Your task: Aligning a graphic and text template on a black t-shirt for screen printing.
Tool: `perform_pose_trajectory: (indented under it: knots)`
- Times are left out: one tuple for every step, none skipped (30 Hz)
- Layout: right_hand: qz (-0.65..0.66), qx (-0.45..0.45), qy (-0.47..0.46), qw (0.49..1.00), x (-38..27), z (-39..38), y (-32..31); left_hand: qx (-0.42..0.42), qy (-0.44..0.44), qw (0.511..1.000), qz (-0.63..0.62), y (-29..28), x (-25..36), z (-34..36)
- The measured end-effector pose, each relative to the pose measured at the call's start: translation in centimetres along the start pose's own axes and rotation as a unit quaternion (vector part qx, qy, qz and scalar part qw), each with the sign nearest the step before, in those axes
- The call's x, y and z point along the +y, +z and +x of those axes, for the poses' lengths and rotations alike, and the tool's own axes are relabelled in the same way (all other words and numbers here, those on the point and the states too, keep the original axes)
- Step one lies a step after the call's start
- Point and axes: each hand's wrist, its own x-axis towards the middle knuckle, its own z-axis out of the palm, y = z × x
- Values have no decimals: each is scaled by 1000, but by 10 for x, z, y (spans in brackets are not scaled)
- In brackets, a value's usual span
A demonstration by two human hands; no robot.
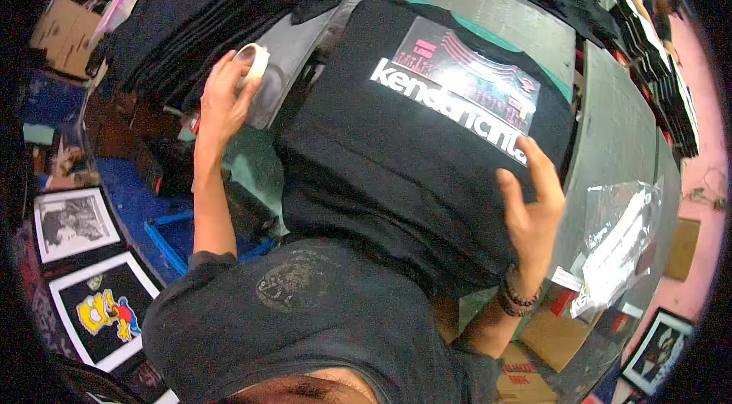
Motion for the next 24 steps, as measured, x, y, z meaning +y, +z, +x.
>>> perform_pose_trajectory:
  knots:
    - [6,-6,-12,1000,-9,5,6,20,-21,993,-112,1,20,7]
    - [7,-25,-40,999,-19,12,12,-4,19,990,-138,-3,39,10]
    - [2,-42,-61,997,-27,17,18,-31,64,983,-169,-2,59,14]
    - [18,-41,-86,995,-34,23,27,-32,114,973,-196,-2,80,19]
    - [31,-38,-109,993,-40,28,36,-34,167,959,-226,1,101,25]
    - [53,-31,-100,993,-50,33,41,-44,200,946,-251,2,120,28]
    - [77,-24,-94,992,-57,39,46,-53,231,932,-274,6,135,31]
    - [100,0,-99,990,-59,43,51,-64,250,926,-274,11,146,35]
    - [122,24,-109,986,-59,46,54,-63,260,921,-284,15,156,39]
    - [115,36,-103,987,-58,45,53,-56,280,913,-293,18,164,43]
    - [108,41,-102,988,-55,44,50,-49,296,906,-298,21,171,46]
    - [113,48,-84,989,-53,43,47,-43,304,902,-303,24,177,49]
    - [119,55,-68,989,-51,43,46,-41,307,900,-306,29,181,51]
    - [120,77,-54,988,-46,42,47,-50,311,893,-321,34,182,51]
    - [118,77,-55,989,-43,41,46,-58,315,887,-334,37,184,53]
    - [110,91,-78,987,-41,41,45,-68,323,882,-335,38,185,55]
    - [104,103,-102,984,-39,42,46,-67,321,883,-335,38,186,54]
    - [105,100,-104,984,-41,41,47,-99,278,884,-362,35,188,52]
    - [63,122,-118,983,-44,38,47,-130,232,883,-387,32,189,51]
    - [20,142,-135,980,-49,36,47,-125,228,885,-387,30,190,52]
    - [21,137,-142,980,-53,34,45,-137,173,892,-395,27,192,54]
    - [12,121,-172,978,-59,30,42,-147,117,896,-403,26,193,56]
    - [2,104,-203,974,-63,24,41,-140,112,898,-403,30,193,59]
    - [9,112,-196,974,-71,20,45,-110,159,903,-384,33,191,63]
